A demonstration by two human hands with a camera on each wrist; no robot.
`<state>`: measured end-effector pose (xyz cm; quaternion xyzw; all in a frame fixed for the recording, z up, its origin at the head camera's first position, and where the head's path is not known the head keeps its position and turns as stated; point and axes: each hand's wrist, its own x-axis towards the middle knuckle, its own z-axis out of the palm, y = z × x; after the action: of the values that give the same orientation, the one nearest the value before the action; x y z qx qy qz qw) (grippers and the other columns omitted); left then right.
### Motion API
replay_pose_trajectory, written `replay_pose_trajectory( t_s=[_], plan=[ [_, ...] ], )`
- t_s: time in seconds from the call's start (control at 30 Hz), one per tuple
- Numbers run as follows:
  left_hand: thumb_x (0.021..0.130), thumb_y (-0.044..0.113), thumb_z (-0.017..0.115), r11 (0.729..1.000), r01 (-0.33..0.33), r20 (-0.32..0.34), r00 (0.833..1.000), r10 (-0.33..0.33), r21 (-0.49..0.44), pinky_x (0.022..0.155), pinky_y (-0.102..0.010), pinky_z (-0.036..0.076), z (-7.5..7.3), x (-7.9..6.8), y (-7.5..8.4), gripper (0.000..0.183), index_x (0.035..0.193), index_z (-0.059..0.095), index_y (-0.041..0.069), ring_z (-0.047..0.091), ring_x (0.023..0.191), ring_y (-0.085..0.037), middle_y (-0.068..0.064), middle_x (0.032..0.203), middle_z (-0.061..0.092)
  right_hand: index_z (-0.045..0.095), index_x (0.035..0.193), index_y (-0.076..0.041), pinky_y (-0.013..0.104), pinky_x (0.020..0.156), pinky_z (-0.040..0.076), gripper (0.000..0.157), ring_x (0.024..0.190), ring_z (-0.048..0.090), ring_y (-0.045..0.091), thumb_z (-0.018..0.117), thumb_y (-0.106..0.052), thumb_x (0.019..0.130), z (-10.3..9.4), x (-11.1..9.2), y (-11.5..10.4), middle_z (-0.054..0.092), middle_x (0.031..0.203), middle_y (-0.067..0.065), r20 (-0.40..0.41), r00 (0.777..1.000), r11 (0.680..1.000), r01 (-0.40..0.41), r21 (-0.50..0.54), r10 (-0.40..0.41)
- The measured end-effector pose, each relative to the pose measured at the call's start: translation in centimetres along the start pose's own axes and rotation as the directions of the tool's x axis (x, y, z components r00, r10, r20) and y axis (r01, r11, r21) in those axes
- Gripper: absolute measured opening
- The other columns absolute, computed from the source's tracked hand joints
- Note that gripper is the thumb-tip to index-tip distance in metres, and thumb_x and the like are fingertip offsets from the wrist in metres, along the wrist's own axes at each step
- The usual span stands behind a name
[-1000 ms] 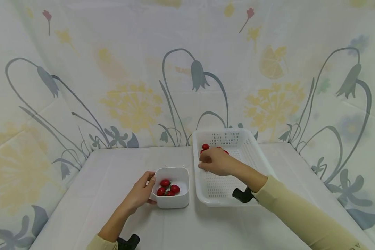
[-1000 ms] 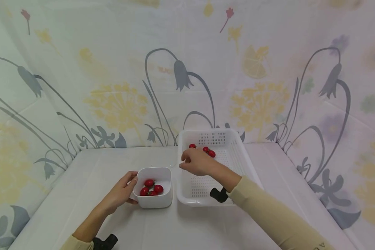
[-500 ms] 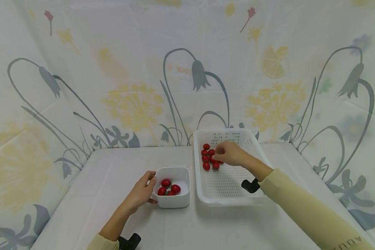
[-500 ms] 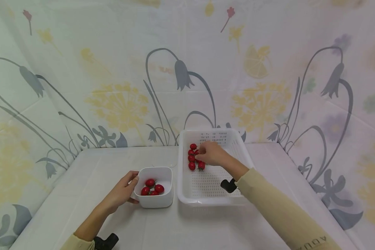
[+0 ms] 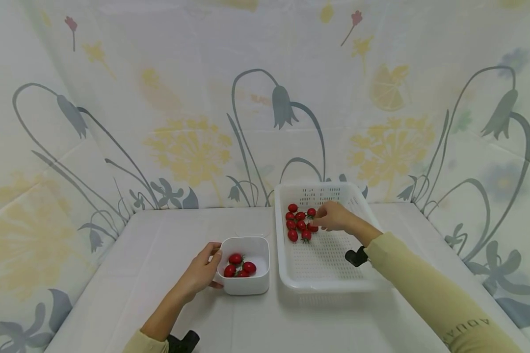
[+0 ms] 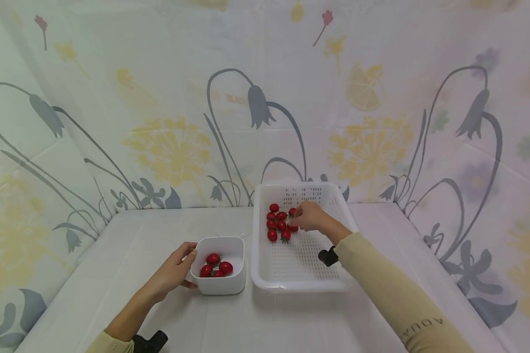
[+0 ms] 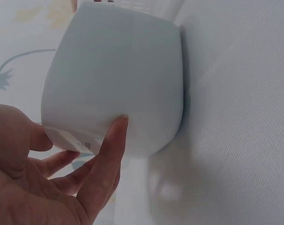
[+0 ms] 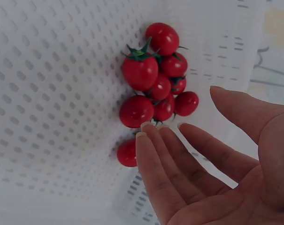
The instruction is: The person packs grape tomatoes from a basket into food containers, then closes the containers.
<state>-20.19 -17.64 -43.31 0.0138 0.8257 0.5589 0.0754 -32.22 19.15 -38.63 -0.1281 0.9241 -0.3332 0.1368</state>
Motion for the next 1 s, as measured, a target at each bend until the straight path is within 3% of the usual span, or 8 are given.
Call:
replay_pose_trajectory(
  t_s=[0.13,0.33,0.7,1.0],
  plan=[
    [0.109,0.016,0.046,1.000,-0.001,-0.004,1.000,0.001,0.002,0.061,-0.042,0.064,0.0,0.0,0.0,0.034,0.141,0.048,0.004,0.061,0.113,-0.041,-0.023,0.142,0.049,0.069,0.111,0.010,0.040,0.079,0.064,0.029,0.094,0.072,0.036,0.069,-0.015,0.096,0.6,0.6,0.7,0.070,0.108,0.024,0.020,0.996,0.994,-0.085,0.075,0.084],
    [0.109,0.015,0.046,1.000,0.003,-0.012,1.000,-0.003,0.004,0.060,-0.042,0.064,0.1,0.1,-0.1,0.033,0.140,0.049,0.005,0.061,0.112,-0.041,-0.023,0.141,0.050,0.071,0.106,0.010,0.037,0.073,0.065,0.027,0.075,0.072,0.023,0.071,-0.016,0.096,1.3,1.2,1.6,0.070,0.091,0.019,0.053,0.983,0.976,-0.182,0.123,0.176],
    [0.109,0.014,0.046,1.000,0.010,-0.017,1.000,-0.010,0.010,0.060,-0.042,0.064,0.2,0.1,0.1,0.033,0.140,0.049,0.005,0.061,0.113,-0.042,-0.023,0.142,0.050,0.064,0.075,-0.002,0.034,0.065,0.064,0.026,0.062,0.069,0.017,0.075,-0.019,0.093,2.4,2.5,2.3,0.068,0.071,0.009,0.096,0.971,0.956,-0.233,0.178,0.218],
    [0.109,0.015,0.046,1.000,0.009,-0.016,1.000,-0.009,0.016,0.060,-0.042,0.064,0.1,0.0,0.1,0.033,0.140,0.049,0.005,0.060,0.114,-0.042,-0.022,0.142,0.051,0.071,0.087,0.002,0.035,0.069,0.065,0.018,0.065,0.068,0.018,0.078,-0.014,0.090,3.2,3.1,1.4,0.071,0.076,0.012,0.091,0.969,0.957,-0.241,0.160,0.229]
  ],
)
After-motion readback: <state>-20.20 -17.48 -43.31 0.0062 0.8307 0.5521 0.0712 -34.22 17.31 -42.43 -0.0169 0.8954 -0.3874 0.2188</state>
